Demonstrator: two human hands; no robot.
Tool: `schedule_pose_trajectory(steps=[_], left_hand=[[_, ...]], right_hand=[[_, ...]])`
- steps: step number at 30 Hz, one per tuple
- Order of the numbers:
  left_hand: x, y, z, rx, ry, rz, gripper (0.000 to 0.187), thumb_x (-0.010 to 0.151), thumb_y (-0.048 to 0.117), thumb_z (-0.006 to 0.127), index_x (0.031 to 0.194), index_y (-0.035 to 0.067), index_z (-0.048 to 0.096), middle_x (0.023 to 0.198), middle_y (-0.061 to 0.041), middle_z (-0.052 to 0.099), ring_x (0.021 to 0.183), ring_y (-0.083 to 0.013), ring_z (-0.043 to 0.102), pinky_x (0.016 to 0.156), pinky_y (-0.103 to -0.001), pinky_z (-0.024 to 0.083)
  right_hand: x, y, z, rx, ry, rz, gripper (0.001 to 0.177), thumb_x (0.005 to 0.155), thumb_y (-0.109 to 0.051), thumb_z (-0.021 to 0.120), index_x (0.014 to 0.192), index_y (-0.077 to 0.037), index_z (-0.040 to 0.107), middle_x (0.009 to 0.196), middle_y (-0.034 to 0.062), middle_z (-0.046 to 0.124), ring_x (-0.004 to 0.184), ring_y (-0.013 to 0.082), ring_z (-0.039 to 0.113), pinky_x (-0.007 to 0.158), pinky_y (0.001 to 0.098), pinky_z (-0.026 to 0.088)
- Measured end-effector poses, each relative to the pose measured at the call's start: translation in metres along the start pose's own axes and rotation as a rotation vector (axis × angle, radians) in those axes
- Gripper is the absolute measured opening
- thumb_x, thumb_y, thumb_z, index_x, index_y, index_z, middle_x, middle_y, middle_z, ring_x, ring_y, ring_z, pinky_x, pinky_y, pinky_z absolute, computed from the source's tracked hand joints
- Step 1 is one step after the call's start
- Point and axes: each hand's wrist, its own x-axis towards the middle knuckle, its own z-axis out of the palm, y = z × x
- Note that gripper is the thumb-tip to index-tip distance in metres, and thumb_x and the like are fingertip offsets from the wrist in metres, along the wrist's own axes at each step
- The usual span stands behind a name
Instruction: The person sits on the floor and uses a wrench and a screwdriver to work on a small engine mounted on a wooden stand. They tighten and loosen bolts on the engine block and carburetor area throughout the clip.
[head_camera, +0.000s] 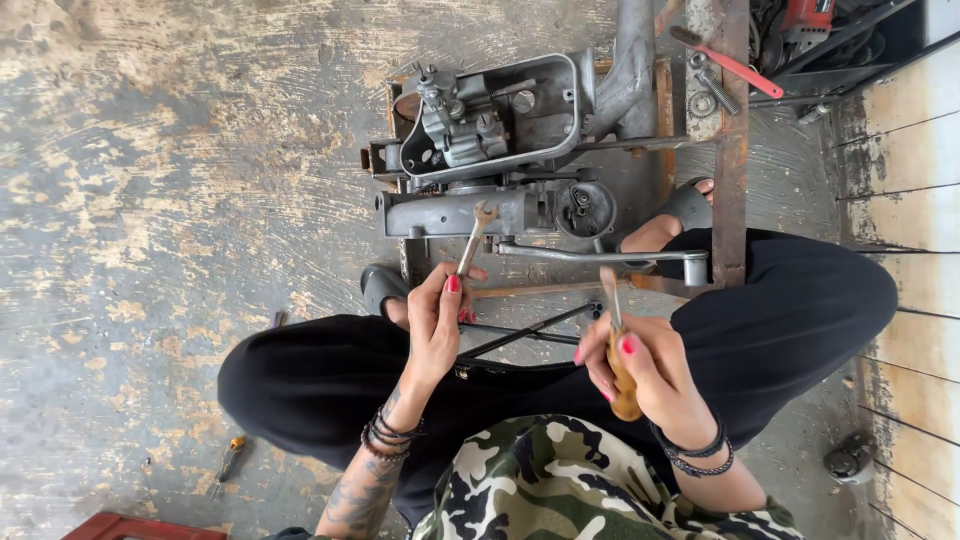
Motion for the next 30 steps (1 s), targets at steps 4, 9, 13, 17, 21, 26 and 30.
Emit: schedule_pose_trajectory(steps=[4,9,13,17,21,26,30], left_hand=[[0.005,0.023,0.021,0.033,0.026,-0.003,0.035,0.107,0.013,0.041,0.115,-0.005,0.070,0.057,-0.005,0.052,0.054,-0.0122,0.048,0.055,-0.029,0.049],[0.024,0.025,0.015,0.381,0.077,0.113,0.016,0.098,0.007,0.066,0.107,0.001,0.078,0.060,-0.010,0.068,0.050,-0.0174,0.060,0.048,-0.030,0.048],[0.056,0.070,0.005,0.495,0.045,0.189,0.015,0.100,0.008,0.066,0.107,0.004,0.078,0.064,-0.006,0.068,0.054,-0.0195,0.063,0.055,-0.026,0.050],[0.062,0.052,0.006,0.645,0.017,0.273,0.017,0.097,0.002,0.063,0.107,0.007,0.076,0.082,-0.009,0.072,0.072,-0.0335,0.067,0.067,-0.039,0.054],[0.056,0.042,0.011,0.682,0.092,0.285,0.018,0.096,0.012,0.069,0.113,0.013,0.075,0.075,-0.001,0.061,0.068,-0.0218,0.060,0.067,-0.033,0.051],[0.051,0.029,0.008,0.688,0.156,0.369,0.014,0.093,0.013,0.075,0.107,0.013,0.078,0.067,0.000,0.051,0.062,-0.0204,0.053,0.065,-0.030,0.051],[0.052,0.033,0.010,0.734,0.158,0.421,0.014,0.088,0.013,0.080,0.101,0.016,0.079,0.066,0.001,0.053,0.063,-0.0191,0.054,0.063,-0.029,0.052]], right_hand=[[-0.009,0.015,-0.011,0.083,0.060,0.028,0.045,0.109,-0.022,0.036,0.108,0.014,0.063,0.054,0.0094,0.052,0.039,0.0126,0.057,0.042,0.0246,0.051],[-0.021,0.022,-0.024,-0.236,0.153,0.070,0.036,0.107,-0.021,0.043,0.122,0.007,0.062,0.072,0.0157,0.068,0.057,0.0203,0.071,0.064,0.0328,0.057],[-0.019,0.028,-0.041,-0.323,0.167,0.050,0.028,0.105,-0.009,0.048,0.123,0.008,0.062,0.074,0.0151,0.068,0.065,0.0224,0.074,0.068,0.0328,0.060],[-0.009,0.029,-0.035,-0.463,0.173,0.100,0.019,0.099,-0.002,0.058,0.116,0.007,0.062,0.072,0.0131,0.070,0.057,0.0209,0.074,0.056,0.0323,0.061],[0.005,0.033,-0.014,-0.475,0.151,0.121,0.041,0.096,0.007,0.058,0.136,0.007,0.052,0.065,0.0111,0.063,0.045,0.0178,0.069,0.048,0.0305,0.058],[0.024,0.034,-0.001,-0.554,0.135,0.108,0.041,0.098,0.005,0.057,0.138,0.006,0.054,0.063,0.0091,0.063,0.041,0.0172,0.066,0.042,0.0264,0.053],[0.028,0.044,0.005,-0.611,0.136,0.075,0.038,0.097,0.004,0.061,0.135,0.006,0.059,0.062,0.0104,0.064,0.041,0.0174,0.066,0.039,0.0251,0.050]])
